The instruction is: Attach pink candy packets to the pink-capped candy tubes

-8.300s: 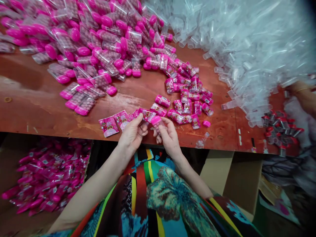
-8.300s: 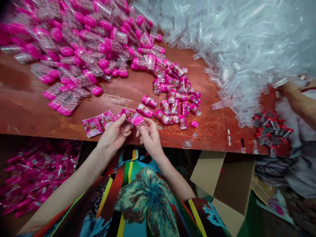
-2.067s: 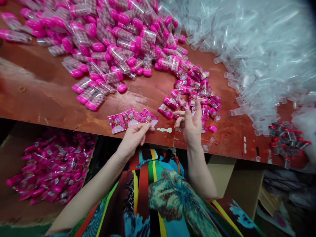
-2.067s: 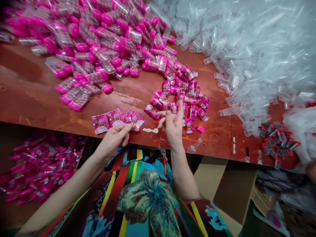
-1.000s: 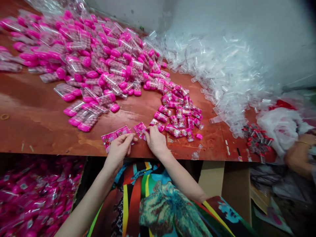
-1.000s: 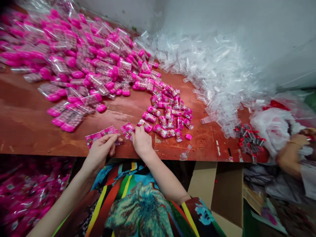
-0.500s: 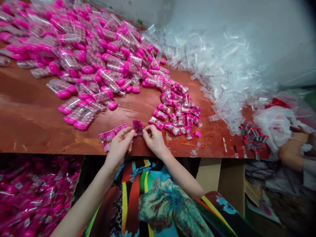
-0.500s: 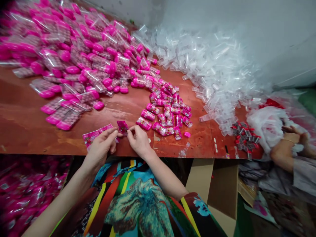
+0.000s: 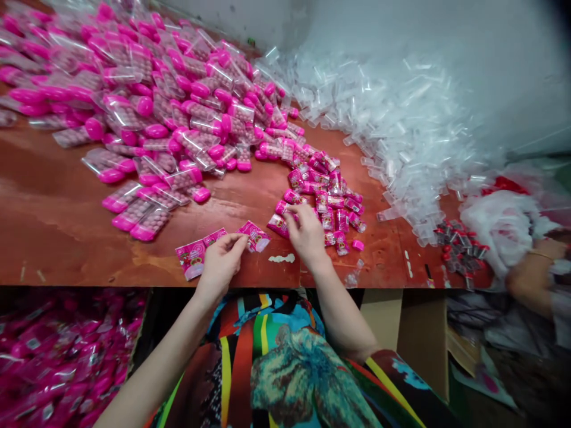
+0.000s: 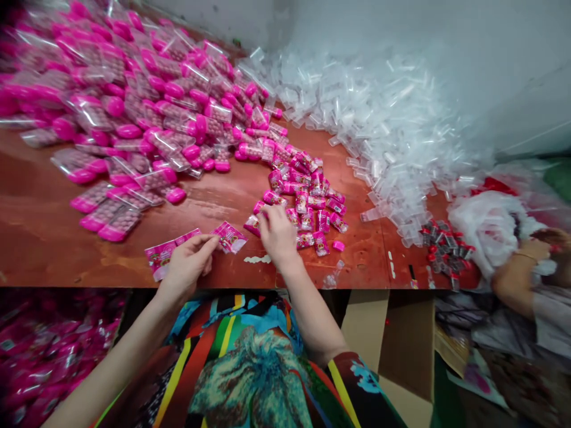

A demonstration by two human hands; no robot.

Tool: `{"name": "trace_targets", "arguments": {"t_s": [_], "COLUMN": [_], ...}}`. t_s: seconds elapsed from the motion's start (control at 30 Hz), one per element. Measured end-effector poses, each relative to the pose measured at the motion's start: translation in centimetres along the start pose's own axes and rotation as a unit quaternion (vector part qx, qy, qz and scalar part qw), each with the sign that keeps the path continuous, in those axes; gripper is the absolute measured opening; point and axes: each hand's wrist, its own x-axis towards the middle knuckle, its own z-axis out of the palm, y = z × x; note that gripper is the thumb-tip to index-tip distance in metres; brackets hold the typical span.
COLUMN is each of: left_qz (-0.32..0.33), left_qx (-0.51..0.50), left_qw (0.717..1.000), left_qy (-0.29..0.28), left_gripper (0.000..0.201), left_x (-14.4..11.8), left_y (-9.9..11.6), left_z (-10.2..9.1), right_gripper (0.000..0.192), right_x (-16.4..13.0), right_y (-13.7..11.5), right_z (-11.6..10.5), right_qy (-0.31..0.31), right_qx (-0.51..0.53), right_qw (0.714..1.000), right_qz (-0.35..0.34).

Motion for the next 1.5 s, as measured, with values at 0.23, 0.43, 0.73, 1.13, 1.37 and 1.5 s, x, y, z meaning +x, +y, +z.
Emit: {"name": "trace_targets", "arguments": {"t_s": [0.23, 0.43, 0.73, 1.13, 1.37, 1.5], "left_qz": [-0.001, 0.016, -0.008, 0.123, 0.142, 0.119], "left_qx": [-0.007, -0.045, -0.135, 0.139, 0.142, 0.14], "left_qw": [0.999, 0.997, 0.986, 0.968, 0.963, 0.965], "left_qy": [-0.047, -0.058, -0.099, -0.172, -0.18, -0.188], "left_gripper": [0.034, 0.037, 0.037, 0.03, 0.03, 0.035], "left_x": [0.7, 2.7, 4.9, 2.0, 0.8, 0.5], "left_y": [1.8, 2.8, 2.5, 4.5, 4.4, 4.0], "left_z": [2.2, 5.6, 8.4, 4.3, 3.6, 3.4], "right_gripper": [0.039, 0.038, 0.039, 0.024, 0.023, 0.024], "right_x": [5.8, 5.0, 0.2, 2.6, 0.9, 0.5], "right_y": [6.0, 5.5, 0.3, -1.3, -0.3, -0.3], "right_z": [-1.2, -0.2, 2.2, -4.1, -2.5, -2.9], "right_qy": [-0.102, -0.002, 0.016, -0.121, -0.149, -0.173], "right_qx": [-0.183, 0.032, 0.36, 0.241, 0.357, 0.411], "right_qw": [0.978, 0.999, 0.925, 0.96, 0.922, 0.894], "right_qz": [0.012, 0.022, 0.119, -0.081, -0.001, 0.039]}}
